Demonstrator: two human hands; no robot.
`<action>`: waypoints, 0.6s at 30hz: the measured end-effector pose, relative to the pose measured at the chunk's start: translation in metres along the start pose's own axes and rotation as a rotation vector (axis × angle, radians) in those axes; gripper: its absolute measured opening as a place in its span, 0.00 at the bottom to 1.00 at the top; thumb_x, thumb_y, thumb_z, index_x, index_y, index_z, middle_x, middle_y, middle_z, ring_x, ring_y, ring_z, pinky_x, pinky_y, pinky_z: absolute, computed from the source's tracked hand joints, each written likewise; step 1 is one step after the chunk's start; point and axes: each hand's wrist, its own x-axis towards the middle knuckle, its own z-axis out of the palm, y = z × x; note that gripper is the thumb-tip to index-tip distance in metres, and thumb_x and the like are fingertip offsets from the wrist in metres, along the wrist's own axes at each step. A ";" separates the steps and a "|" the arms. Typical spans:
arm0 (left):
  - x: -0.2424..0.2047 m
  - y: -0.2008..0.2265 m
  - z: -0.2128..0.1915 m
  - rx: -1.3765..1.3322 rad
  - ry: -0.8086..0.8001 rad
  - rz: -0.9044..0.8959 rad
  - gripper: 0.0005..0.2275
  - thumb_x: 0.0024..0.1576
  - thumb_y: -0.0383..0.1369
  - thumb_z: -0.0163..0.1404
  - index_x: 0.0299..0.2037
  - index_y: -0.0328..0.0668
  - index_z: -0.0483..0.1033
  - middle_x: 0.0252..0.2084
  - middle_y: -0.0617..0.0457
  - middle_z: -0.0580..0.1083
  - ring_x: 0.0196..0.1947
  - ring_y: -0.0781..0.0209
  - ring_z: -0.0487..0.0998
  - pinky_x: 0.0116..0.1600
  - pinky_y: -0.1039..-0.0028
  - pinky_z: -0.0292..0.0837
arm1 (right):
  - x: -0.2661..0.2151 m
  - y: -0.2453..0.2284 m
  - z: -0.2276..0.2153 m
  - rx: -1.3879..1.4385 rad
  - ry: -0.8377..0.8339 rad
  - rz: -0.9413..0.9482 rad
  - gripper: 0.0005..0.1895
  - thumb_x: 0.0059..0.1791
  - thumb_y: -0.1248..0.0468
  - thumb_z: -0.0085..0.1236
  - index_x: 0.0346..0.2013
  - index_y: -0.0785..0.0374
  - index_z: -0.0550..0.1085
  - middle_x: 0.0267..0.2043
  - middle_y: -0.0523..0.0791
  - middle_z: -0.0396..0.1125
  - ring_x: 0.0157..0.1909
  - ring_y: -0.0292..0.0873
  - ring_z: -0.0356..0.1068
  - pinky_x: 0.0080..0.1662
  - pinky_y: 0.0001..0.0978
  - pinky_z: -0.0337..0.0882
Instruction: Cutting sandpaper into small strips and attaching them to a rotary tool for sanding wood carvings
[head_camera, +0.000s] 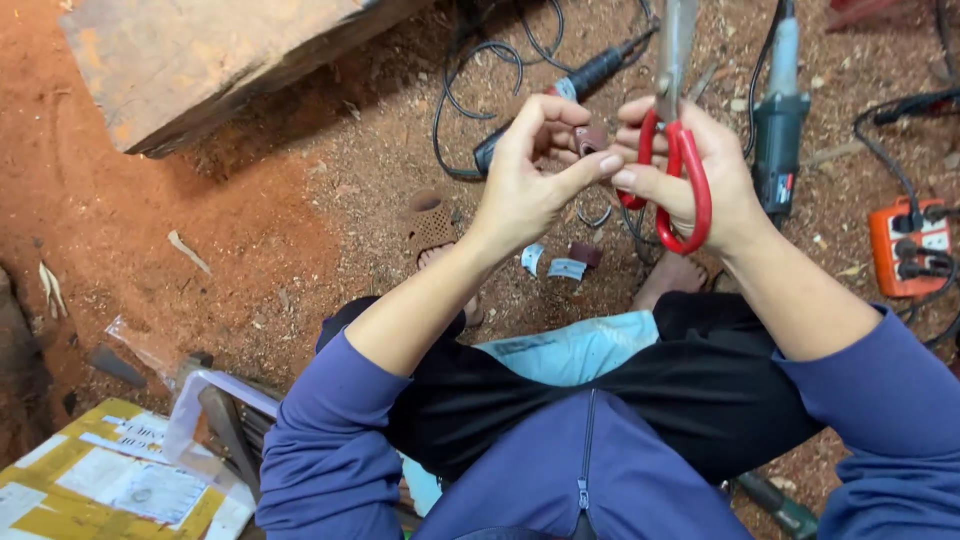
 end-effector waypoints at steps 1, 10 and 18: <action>0.000 -0.003 0.003 0.014 -0.017 0.025 0.15 0.54 0.27 0.62 0.46 0.42 0.69 0.36 0.57 0.72 0.32 0.71 0.71 0.35 0.83 0.70 | -0.003 -0.001 0.001 -0.021 0.031 -0.034 0.28 0.45 0.75 0.58 0.59 0.69 0.64 0.51 0.53 0.66 0.54 0.47 0.72 0.58 0.36 0.77; -0.011 0.007 0.009 0.196 -0.175 -0.015 0.16 0.52 0.24 0.64 0.49 0.38 0.75 0.31 0.58 0.74 0.28 0.71 0.70 0.34 0.81 0.68 | -0.011 0.004 -0.019 -0.141 0.122 -0.157 0.29 0.47 0.78 0.58 0.63 0.71 0.64 0.59 0.54 0.64 0.62 0.50 0.67 0.61 0.40 0.72; -0.048 -0.014 0.002 -0.337 -0.098 -0.248 0.15 0.55 0.28 0.62 0.50 0.34 0.74 0.36 0.50 0.78 0.32 0.65 0.81 0.32 0.75 0.84 | -0.029 0.009 -0.004 -0.038 0.035 0.076 0.33 0.47 0.78 0.56 0.68 0.69 0.63 0.58 0.51 0.66 0.61 0.43 0.69 0.58 0.30 0.72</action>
